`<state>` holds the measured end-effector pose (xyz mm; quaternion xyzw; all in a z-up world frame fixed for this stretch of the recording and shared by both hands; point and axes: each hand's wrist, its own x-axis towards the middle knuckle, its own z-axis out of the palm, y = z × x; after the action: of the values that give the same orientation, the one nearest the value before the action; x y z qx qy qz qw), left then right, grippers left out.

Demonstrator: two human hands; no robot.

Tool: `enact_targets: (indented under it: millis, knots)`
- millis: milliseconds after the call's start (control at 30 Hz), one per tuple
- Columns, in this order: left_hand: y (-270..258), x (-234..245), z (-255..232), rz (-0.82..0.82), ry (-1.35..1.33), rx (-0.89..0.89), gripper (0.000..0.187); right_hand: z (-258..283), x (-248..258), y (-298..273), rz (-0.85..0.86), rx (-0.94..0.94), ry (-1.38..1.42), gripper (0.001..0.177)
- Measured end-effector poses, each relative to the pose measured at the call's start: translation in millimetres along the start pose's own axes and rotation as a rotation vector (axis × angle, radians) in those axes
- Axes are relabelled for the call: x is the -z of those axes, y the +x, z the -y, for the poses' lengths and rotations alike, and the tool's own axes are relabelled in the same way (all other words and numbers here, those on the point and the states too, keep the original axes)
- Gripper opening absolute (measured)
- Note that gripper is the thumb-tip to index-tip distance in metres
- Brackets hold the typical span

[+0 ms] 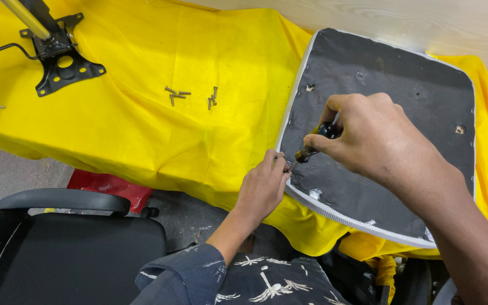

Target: The person uses a screwdriver to fasten screws into the underside of a chair seat. They pick up screws from a yellow cloth and tighten them into pre-drilled holes along the seat's edge.

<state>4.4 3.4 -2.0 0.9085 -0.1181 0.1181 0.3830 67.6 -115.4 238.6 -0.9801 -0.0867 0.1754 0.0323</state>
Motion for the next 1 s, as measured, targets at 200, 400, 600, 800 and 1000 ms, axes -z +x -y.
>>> enact_targets:
  millis: [200,400,600,800,1000]
  knots:
    - [0,0,-1,-0.018,-0.025,-0.007,0.02,-19,-10,-1,-0.176,0.363,-0.004,0.046]
    - [-1,-2,-1,-0.017,-0.031,0.015,0.022,-29,-8,-4,-0.088,0.316,0.034,0.032]
    - [-2,-2,-3,-0.035,-0.029,0.018,0.024,-21,-8,-10,-0.134,0.283,0.037,0.03]
    - [-2,-2,-5,-0.035,-0.034,0.021,0.025,-11,-9,-17,-0.01,0.164,0.05,0.027]
    - [-3,-4,-7,-0.027,-0.018,0.045,0.022,3,-10,-25,-0.057,0.21,0.099,0.032]
